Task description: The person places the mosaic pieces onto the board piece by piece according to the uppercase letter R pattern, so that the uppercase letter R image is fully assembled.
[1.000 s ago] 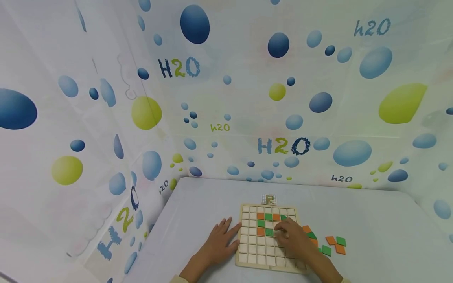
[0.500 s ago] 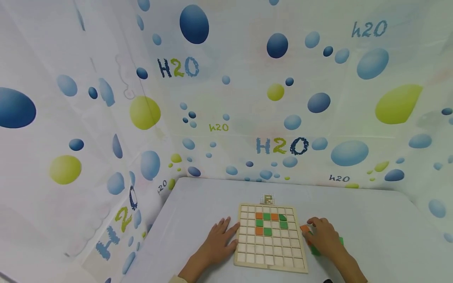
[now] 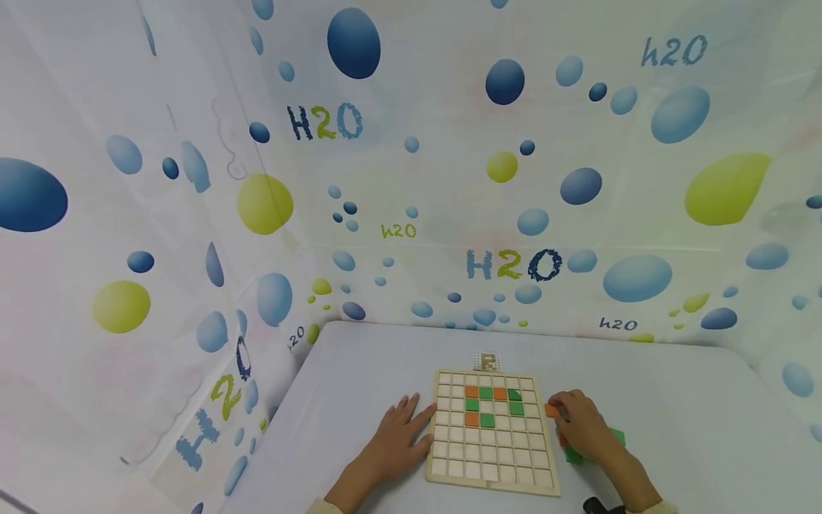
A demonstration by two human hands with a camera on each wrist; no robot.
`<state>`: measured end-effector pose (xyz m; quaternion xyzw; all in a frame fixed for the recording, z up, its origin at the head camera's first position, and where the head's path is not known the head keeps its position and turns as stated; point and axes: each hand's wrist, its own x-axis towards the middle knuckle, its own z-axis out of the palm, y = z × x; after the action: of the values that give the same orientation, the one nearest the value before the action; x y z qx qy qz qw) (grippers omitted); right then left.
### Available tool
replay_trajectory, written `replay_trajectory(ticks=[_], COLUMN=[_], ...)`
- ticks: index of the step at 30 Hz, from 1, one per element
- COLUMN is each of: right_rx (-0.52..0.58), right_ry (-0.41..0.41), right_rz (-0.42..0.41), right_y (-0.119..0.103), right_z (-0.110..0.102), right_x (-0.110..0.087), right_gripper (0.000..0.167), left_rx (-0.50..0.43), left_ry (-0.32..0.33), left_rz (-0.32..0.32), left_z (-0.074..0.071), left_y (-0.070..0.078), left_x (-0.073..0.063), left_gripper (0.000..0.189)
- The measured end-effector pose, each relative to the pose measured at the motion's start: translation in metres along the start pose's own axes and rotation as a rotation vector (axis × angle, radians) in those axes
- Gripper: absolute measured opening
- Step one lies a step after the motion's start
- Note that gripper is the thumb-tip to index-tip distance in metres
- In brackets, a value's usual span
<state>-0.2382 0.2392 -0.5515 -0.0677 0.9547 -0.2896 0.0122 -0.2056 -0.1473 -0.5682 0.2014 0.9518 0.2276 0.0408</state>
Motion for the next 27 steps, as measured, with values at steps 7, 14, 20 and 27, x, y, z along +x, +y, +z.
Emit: replay_trajectory(ticks=[7,14,20,27], right_rx=[0.058,0.082,0.074,0.129], right_ry=[-0.048,-0.100,-0.134,-0.130], right_rz=[-0.002,-0.021,0.020,0.020], right_y=[0.006,0.010,0.008,0.006], right_z=[0.001,-0.001,-0.003,-0.007], right_x=[0.001,-0.003,-0.007,-0.014], right_gripper=[0.023,0.021,0.021,0.020], left_rx=[0.009,0.023,0.018,0.003], left_ry=[-0.007,-0.013,-0.011,-0.011], left_rz=[-0.001,-0.005,-0.007,-0.016], left_z=[0.001,0.000,0.000,0.003], left_y=[0.001,0.000,0.000,-0.001], left_x=[0.002,0.002,0.002,0.003], left_gripper=[0.059,0.058,0.059,0.059])
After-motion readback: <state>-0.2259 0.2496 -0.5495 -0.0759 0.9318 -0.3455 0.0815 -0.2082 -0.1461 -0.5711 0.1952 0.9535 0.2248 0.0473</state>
